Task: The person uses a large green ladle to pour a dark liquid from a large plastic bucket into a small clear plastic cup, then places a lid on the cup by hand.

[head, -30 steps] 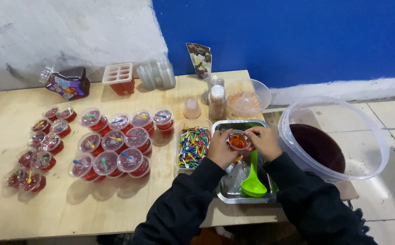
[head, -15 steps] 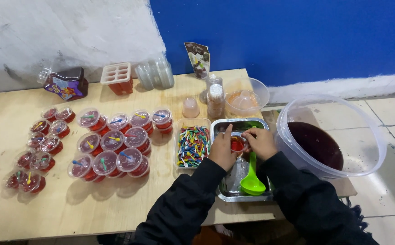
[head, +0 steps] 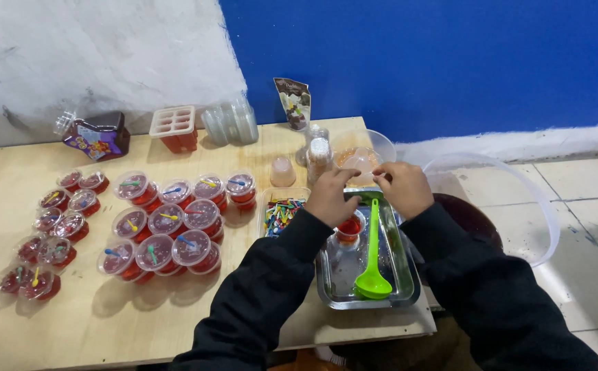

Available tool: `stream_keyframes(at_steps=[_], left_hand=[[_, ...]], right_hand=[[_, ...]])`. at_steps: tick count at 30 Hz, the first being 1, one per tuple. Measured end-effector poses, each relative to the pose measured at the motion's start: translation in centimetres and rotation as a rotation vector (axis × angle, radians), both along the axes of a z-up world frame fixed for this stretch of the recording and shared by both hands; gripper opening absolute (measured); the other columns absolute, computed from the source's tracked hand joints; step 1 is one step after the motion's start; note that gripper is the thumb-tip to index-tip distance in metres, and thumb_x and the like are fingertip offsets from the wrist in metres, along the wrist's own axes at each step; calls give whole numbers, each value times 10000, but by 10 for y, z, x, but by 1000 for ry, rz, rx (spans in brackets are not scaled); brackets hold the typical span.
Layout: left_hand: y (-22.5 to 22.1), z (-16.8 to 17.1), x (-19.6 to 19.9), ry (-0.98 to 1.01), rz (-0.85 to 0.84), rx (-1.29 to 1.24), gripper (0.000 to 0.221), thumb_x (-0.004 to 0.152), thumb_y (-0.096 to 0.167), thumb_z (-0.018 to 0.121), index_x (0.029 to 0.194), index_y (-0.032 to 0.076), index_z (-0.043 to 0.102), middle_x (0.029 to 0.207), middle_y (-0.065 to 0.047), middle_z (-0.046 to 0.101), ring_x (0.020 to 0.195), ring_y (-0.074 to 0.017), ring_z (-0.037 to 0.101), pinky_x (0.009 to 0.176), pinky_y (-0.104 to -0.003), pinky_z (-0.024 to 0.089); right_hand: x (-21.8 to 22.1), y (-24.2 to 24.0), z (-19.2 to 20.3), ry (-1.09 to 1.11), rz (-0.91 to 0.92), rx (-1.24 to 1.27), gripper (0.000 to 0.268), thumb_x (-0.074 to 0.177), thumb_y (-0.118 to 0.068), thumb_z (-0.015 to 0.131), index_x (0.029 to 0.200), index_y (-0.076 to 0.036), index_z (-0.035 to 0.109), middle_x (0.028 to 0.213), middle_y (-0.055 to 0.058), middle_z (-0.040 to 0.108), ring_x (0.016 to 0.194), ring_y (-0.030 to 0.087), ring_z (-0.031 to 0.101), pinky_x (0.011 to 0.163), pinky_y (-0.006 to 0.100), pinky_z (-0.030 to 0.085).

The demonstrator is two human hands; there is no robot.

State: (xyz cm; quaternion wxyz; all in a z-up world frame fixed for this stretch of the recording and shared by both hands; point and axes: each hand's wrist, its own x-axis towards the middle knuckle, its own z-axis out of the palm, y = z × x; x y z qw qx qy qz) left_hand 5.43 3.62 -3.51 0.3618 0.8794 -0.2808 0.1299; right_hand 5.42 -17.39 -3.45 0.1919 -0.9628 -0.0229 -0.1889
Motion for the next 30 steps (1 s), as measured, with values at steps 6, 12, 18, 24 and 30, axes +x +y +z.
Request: stream_keyframes(at_steps=[6, 12, 18, 24, 30], left_hand=[[-43, -15, 55, 187, -4, 171, 638, 851, 242, 708, 1446, 225, 478, 1287, -96, 652, 1184, -350, 676, 962, -488, 591], [-54, -32, 80, 252, -55, 216, 810, 839, 275, 697, 1523, 237, 264, 1322, -122, 653, 1261, -369, 628, 1070, -546, 527], [-61, -39, 79, 201, -6, 282, 674, 834, 258, 638, 1440, 233, 343, 1084, -30, 726, 1129, -307, 701, 976, -493, 585], [-61, -44, 94, 172, 63, 207, 594, 875, 221, 616, 1425, 257, 396, 1129, -5, 728, 1167, -279, 684, 975, -464, 594], [-17, 16, 35, 208, 156, -53, 444, 883, 180, 688, 1316, 196, 591, 1125, -55, 734, 970, -235, 748, 858, -387, 629]], right_hand=[[66, -17, -5, 125, -26, -312, 126, 883, -246, 738, 996, -223, 790, 935, 51, 722, 968, 307, 740, 834, 427, 620], [95, -13, -24, 207, 52, -511, 192, 824, -183, 799, 1015, -169, 819, 985, 60, 687, 1023, 281, 693, 863, 409, 621], [90, -8, -19, 214, 103, -533, 136, 837, -169, 770, 936, -79, 790, 933, 108, 685, 963, 292, 695, 828, 419, 629], [59, 5, 17, 148, 86, -404, 72, 852, -180, 769, 901, -138, 800, 954, 84, 710, 988, 298, 711, 832, 422, 629], [33, 2, 38, -92, 71, -392, 75, 869, -291, 771, 920, -237, 756, 883, 0, 622, 907, 224, 690, 793, 345, 615]])
